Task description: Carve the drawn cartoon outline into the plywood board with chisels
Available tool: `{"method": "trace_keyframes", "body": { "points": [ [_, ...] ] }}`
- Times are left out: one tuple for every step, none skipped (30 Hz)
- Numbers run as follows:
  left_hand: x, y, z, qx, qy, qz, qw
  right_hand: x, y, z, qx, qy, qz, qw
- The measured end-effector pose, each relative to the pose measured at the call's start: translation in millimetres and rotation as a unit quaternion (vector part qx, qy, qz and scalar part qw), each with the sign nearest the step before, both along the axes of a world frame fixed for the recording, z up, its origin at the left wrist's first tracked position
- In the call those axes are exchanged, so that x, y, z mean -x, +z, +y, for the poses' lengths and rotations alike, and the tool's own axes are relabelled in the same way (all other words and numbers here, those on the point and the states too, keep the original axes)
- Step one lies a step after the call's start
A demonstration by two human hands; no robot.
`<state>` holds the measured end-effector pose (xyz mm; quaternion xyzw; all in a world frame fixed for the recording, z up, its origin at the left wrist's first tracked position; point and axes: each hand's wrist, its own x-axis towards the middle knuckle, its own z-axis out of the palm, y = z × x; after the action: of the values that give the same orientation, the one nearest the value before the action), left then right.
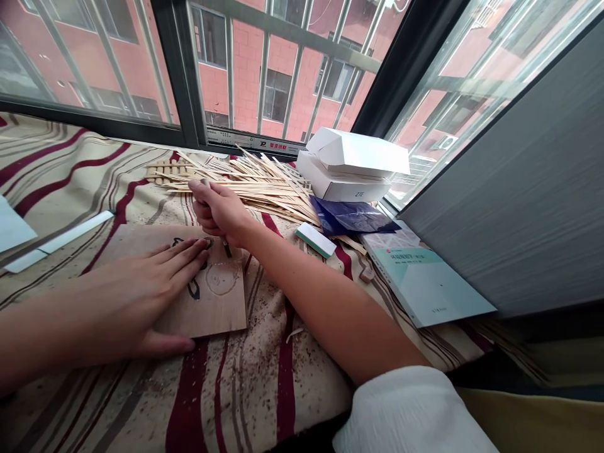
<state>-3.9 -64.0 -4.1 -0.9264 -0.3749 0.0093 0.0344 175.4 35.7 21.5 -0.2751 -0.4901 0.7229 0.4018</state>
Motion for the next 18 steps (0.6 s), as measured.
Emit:
{"method": "trace_keyframes", "body": {
  "points": [
    [0.1,-0.3,0.2,0.000,0.003,-0.003,1.000,0.3,-1.5,1.2,-0.002,-0.018,0.003,1.000],
    [0.4,-1.0,0.5,-0.001,0.006,-0.006,1.000,0.0,-2.2,2.3,-0.008,-0.040,0.015,0.999],
    [0.8,-1.8,0.8,-0.001,0.008,-0.005,1.000,-0.5,-2.0,3.1,-0.016,-0.061,0.031,0.998],
    [1.2,-2.6,1.1,-0.001,0.008,-0.001,1.000,-1.1,-1.4,3.5,-0.022,-0.077,0.047,0.996],
    [1.5,-3.3,1.3,0.001,0.008,0.004,1.000,-1.4,-0.6,3.2,-0.023,-0.086,0.056,0.994],
    [1.8,-3.9,1.3,0.002,0.006,0.008,1.000,-1.4,0.2,2.6,-0.020,-0.086,0.058,0.994],
    [2.1,-4.2,1.3,0.002,0.005,0.010,1.000,-1.0,0.9,1.7,-0.012,-0.079,0.051,0.995],
    [2.3,-4.3,1.1,0.002,0.005,0.009,1.000,-0.4,1.3,0.9,-0.004,-0.070,0.040,0.997],
    [2.3,-4.4,0.9,0.001,0.005,0.006,1.000,0.3,1.3,0.4,0.003,-0.065,0.029,0.997],
    [2.3,-4.3,0.7,-0.001,0.006,0.002,1.000,0.9,1.1,0.3,0.007,-0.068,0.020,0.997],
    [2.1,-4.2,0.6,-0.003,0.007,0.000,1.000,1.4,0.7,0.7,0.008,-0.078,0.015,0.997],
    [1.8,-4.1,0.6,-0.005,0.008,0.000,1.000,1.7,0.1,1.4,0.008,-0.094,0.013,0.995],
    [1.4,-3.8,0.7,-0.007,0.007,0.002,1.000,1.7,-0.5,2.3,0.007,-0.111,0.012,0.994],
    [0.9,-3.5,0.9,-0.009,0.006,0.006,1.000,1.7,-1.0,3.2,0.008,-0.128,0.012,0.992],
    [0.4,-2.9,1.1,-0.010,0.004,0.011,1.000,1.6,-1.4,4.1,0.008,-0.141,0.013,0.990],
    [-0.2,-2.3,1.2,-0.012,0.000,0.015,1.000,1.6,-1.8,4.8,0.009,-0.151,0.012,0.988],
    [-0.8,-1.5,1.2,-0.013,-0.004,0.019,1.000,1.7,-2.2,5.5,0.010,-0.158,0.010,0.987],
    [-1.4,-0.7,1.1,-0.013,-0.007,0.021,1.000,1.9,-2.8,6.3,0.011,-0.164,0.006,0.986]
  ]
}}
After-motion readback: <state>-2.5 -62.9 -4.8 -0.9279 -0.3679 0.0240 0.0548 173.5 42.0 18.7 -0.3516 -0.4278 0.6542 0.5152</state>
